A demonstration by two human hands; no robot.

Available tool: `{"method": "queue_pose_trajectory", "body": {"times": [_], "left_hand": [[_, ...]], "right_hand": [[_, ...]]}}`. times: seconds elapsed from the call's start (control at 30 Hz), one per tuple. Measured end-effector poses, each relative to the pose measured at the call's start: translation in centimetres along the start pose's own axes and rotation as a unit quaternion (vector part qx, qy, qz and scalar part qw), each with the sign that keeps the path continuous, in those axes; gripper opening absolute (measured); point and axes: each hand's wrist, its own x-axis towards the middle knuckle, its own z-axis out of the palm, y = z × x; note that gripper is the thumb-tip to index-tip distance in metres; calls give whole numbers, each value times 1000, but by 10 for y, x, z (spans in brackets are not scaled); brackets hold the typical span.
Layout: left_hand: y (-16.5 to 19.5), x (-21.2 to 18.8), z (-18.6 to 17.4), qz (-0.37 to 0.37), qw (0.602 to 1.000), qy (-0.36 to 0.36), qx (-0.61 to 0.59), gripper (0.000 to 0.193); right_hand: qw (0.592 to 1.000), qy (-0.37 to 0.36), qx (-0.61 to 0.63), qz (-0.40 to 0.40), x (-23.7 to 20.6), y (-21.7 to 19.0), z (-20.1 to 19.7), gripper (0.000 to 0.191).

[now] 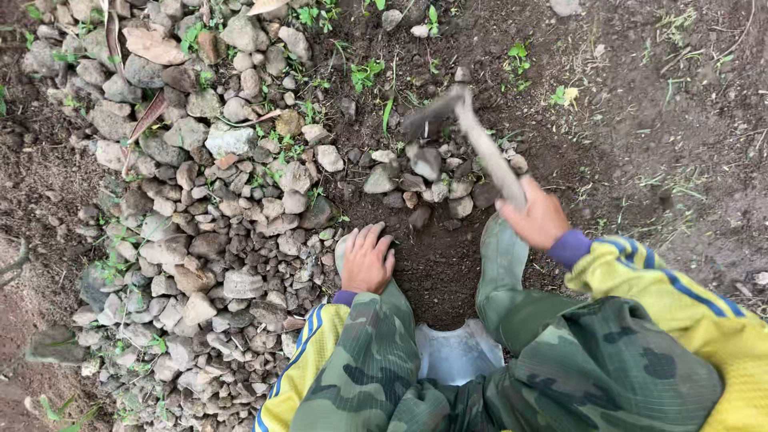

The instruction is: The person sits on a small stool over a soil bed and uses a hand hoe to break up the soil and uproot weeds. They pull weeds and pick stones out of the loosened soil by hand, working the patch in front of them.

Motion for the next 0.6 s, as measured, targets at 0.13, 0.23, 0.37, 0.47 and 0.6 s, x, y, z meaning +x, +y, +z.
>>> {"method": "queue_pose_trajectory", "body": {"times": [0.13, 0.23, 0.37, 0.47, 0.6], "left_hand": [[0, 0, 0, 0, 1000, 3, 6, 32], [1, 1, -3, -1, 1000, 9, -2, 32], [-1, 1, -6, 10, 1000, 9, -9, 32], [-4, 0, -4, -5, 1000, -6, -17, 35], [-5, -2, 1, 6, 1000, 4, -18, 32]], "right_hand": [[989, 112, 31, -89, 85, -71, -36, 44], [993, 95, -14, -68, 135, -105, -49, 45], [993, 99, -34, -47, 120, -89, -35, 53], [997, 54, -62, -12, 74, -53, -24, 48], [994, 91, -66, -5, 59, -45, -31, 46]]}}
